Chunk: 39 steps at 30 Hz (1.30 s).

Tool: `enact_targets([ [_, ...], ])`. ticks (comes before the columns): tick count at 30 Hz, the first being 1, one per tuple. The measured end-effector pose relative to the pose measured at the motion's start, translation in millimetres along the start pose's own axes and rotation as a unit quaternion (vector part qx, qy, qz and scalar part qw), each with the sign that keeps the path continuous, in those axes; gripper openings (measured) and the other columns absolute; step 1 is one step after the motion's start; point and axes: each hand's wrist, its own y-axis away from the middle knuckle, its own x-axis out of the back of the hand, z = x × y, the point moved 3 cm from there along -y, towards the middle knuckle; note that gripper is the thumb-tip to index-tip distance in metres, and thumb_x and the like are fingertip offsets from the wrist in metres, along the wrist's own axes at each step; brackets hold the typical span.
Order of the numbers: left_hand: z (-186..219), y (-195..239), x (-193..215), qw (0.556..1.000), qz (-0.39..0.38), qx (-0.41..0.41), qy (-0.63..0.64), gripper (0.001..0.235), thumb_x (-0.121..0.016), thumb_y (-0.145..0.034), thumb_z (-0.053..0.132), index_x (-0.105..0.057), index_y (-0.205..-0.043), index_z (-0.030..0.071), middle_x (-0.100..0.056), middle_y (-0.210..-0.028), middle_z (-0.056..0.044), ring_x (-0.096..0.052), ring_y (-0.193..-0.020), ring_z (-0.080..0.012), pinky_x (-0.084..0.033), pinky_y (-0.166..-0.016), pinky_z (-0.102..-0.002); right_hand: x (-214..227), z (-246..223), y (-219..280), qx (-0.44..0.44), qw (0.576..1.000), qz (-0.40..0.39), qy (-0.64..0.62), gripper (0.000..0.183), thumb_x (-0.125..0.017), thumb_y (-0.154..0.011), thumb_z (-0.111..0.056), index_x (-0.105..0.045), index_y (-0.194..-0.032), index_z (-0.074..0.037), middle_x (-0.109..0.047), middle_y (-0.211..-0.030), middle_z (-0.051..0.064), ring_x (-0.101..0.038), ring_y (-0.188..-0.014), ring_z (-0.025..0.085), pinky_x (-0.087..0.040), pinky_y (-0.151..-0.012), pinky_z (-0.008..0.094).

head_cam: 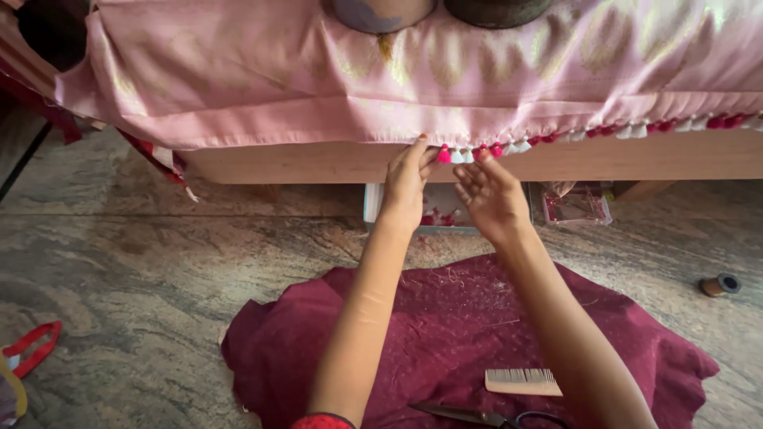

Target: Making tassels by combing and cutting pink and white thread, then securing it with a red strip of cloth.

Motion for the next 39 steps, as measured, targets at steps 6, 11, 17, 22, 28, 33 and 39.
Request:
enact_targets([
  [6,3.1,4.1,7.9,0.994,-0.041,0.012,0.096,0.033,-0.059,-0.103,0.029,-0.061,-0.122,0.003,-0.072,-0.114,-0.014,-0.07,-0.104,-0.0235,-0.053,-0.099,-0.04,14.8,-5.8,-27.8,0.025,0.988,-0.017,-0.151,0.009,-0.074,-0.091,-0.021,-0.071,-0.094,-0.014,-0.073,-0.095,0.003,-0.065,-0.098,0.022,-0.049,-0.098,0.04],
  [11,3.8,16.7,0.8,0.985,-0.065,0.026,0.155,0.026,-0.058,-0.104,0.031,-0.061,-0.118,0.009,-0.073,-0.112,-0.011,-0.069,-0.101,-0.0207,-0.053,-0.096,-0.038,19.9,-5.8,-27.8,0.046,0.988,-0.02,-0.145,0.007,-0.073,-0.091,-0.02,-0.073,-0.093,-0.012,-0.075,-0.094,0.003,-0.068,-0.099,0.022,-0.05,-0.098,0.039],
  [17,-2.1,11.4,1.2,0.978,-0.074,0.053,0.189,0.025,-0.059,-0.103,0.034,-0.059,-0.116,0.012,-0.073,-0.105,-0.01,-0.07,-0.099,-0.0215,-0.054,-0.094,-0.039,18.5,-7.9,-27.2,0.04,0.988,-0.01,-0.152,0.006,-0.073,-0.091,-0.017,-0.071,-0.096,-0.015,-0.074,-0.092,0.001,-0.066,-0.097,0.02,-0.049,-0.095,0.039],
  [22,11.7,20.1,-6.2,0.999,-0.04,0.011,0.026,0.024,-0.065,-0.098,0.026,-0.069,-0.107,0.005,-0.075,-0.098,-0.007,-0.071,-0.09,-0.0171,-0.055,-0.086,-0.033,5.2,-2.6,-19.9,0.041,0.996,0.007,-0.075,0.015,-0.074,-0.089,-0.018,-0.071,-0.103,-0.014,-0.071,-0.095,-0.002,-0.063,-0.095,0.018,-0.046,-0.096,0.036],
  [28,12.7,19.4,-10.3,0.988,0.011,-0.078,-0.131,0.009,-0.076,-0.092,0.01,-0.074,-0.091,0.001,-0.074,-0.089,-0.004,-0.066,-0.084,-0.0106,-0.05,-0.078,-0.027,-12.3,10.6,-17.2,0.03,0.998,0.033,0.037,0.018,-0.071,-0.085,-0.009,-0.071,-0.101,-0.003,-0.075,-0.1,0.004,-0.068,-0.098,0.016,-0.047,-0.088,0.032],
  [33,-10.3,13.9,-8.5,0.994,0.004,-0.094,-0.053,0.008,-0.073,-0.092,0.008,-0.071,-0.093,0.0,-0.074,-0.091,-0.006,-0.068,-0.087,-0.013,-0.052,-0.082,-0.027,-13.9,15.8,-8.0,0.081,0.995,0.053,0.032,0.009,-0.073,-0.088,-0.002,-0.067,-0.095,-0.003,-0.072,-0.095,0.008,-0.067,-0.089,0.017,-0.051,-0.085,0.031],
  [39,-7.6,15.1,-18.1,0.996,-0.014,-0.025,0.08,0.013,-0.068,-0.093,0.01,-0.064,-0.103,0.003,-0.069,-0.097,-0.007,-0.067,-0.087,-0.0168,-0.053,-0.084,-0.031,2.1,20.7,1.7,0.101,0.993,0.039,0.052,0.013,-0.074,-0.09,-0.002,-0.061,-0.09,-0.005,-0.07,-0.09,0.007,-0.065,-0.085,0.016,-0.051,-0.082,0.03],
])
